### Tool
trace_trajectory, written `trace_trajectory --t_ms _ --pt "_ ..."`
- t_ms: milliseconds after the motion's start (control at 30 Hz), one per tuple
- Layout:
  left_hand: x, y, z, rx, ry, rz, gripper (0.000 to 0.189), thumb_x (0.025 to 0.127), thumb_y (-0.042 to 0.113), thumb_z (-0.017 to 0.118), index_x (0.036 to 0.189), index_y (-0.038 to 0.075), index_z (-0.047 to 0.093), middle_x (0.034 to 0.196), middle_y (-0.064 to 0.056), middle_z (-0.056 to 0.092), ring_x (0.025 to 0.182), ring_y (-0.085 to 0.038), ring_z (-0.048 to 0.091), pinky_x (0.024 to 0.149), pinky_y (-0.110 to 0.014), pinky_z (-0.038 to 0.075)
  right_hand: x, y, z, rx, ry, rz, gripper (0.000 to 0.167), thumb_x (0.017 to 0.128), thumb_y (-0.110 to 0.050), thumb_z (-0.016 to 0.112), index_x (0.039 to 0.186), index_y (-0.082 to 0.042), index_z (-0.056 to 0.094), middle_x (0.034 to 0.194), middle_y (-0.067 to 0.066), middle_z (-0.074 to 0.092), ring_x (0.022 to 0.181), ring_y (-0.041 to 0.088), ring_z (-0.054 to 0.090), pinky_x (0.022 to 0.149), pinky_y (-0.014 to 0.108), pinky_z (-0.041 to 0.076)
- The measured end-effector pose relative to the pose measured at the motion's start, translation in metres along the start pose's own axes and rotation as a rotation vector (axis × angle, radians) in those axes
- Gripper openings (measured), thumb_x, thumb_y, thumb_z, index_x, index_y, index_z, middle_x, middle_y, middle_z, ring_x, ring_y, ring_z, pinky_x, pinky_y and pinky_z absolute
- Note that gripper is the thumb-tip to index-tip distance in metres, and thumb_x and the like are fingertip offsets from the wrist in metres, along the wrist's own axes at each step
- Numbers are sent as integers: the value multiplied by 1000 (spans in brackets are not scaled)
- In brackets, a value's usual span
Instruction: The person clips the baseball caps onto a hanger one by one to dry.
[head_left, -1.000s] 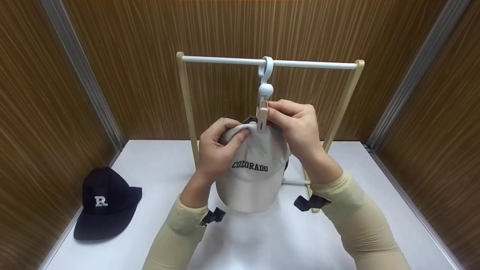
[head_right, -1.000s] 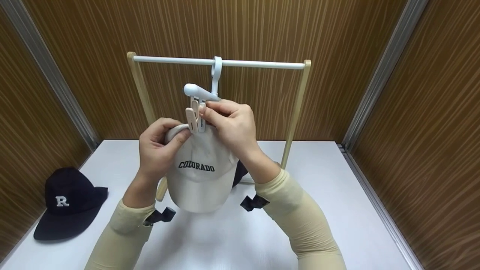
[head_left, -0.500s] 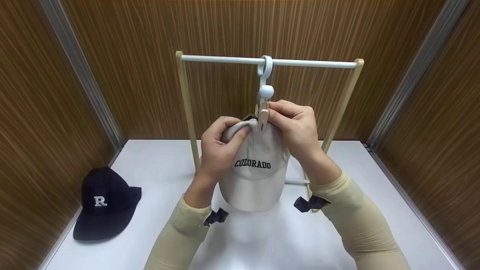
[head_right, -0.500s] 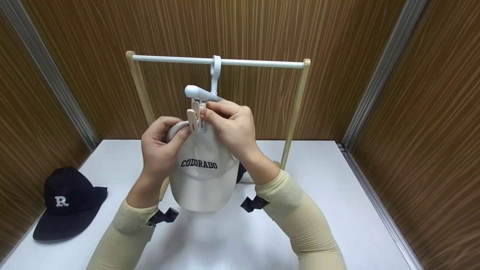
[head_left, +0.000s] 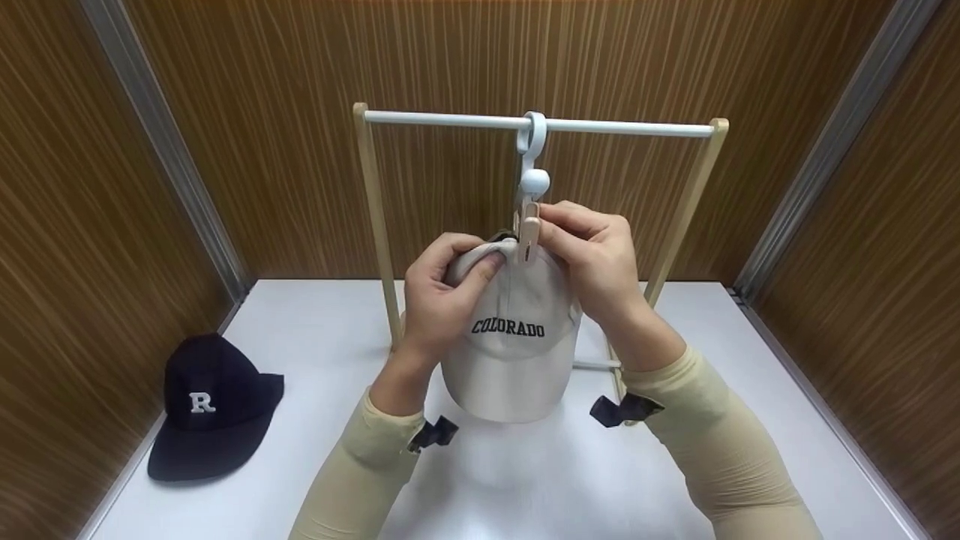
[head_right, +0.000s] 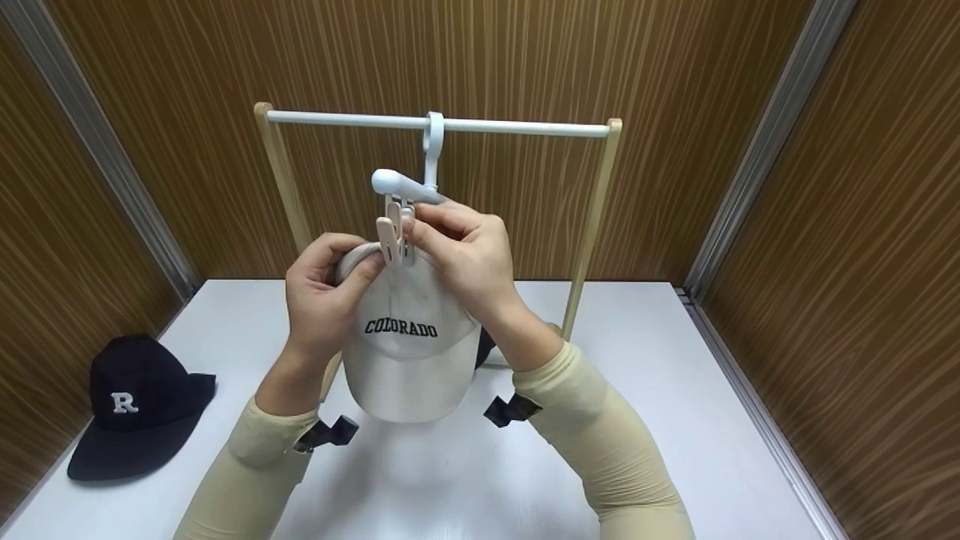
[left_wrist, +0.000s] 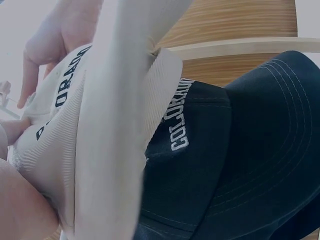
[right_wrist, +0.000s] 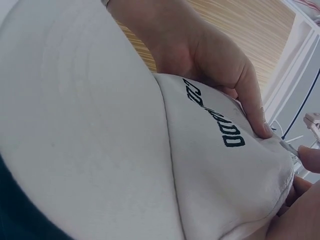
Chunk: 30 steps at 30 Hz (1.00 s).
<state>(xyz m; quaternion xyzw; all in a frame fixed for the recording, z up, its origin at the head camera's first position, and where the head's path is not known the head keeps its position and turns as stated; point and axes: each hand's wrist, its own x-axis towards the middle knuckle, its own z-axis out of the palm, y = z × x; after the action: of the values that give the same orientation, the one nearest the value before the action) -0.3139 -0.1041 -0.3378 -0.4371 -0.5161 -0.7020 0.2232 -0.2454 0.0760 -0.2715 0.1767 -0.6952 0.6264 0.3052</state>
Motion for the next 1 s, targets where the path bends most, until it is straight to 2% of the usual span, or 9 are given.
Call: trace_trajectory --t_ms 200,367,633,1000 --pt "0 -1 0 1 -10 5 10 100 -2 80 108 1 75 104 -2 77 95 -22 73 85 -35 61 -2 0 0 56 -17 4 16 99 -1 77 112 3 85 94 5 78 86 13 67 71 25 56" --pt "-1 -1 -1 4 -16 -5 10 101 1 80 109 -1 75 104 -5 77 95 -22 73 85 -35 61 -3 1 -1 44 -27 6 21 99 -2 77 117 10 81 93 4 77 86 13 66 70 25 55" --pt "-1 -1 -3 -1 -21 -20 11 101 4 81 110 0 75 104 -3 76 95 -22 71 85 -35 60 -5 3 -1 36 -25 1 18 100 -3 76 115 0 85 97 5 77 90 14 67 74 26 56" --pt "-3 -4 -4 5 -31 -52 13 102 7 82 111 0 75 106 -3 77 98 -23 73 88 -37 61 -9 8 1 -24 -4 -43 20 100 -1 75 118 3 83 104 5 79 94 14 71 78 27 57"
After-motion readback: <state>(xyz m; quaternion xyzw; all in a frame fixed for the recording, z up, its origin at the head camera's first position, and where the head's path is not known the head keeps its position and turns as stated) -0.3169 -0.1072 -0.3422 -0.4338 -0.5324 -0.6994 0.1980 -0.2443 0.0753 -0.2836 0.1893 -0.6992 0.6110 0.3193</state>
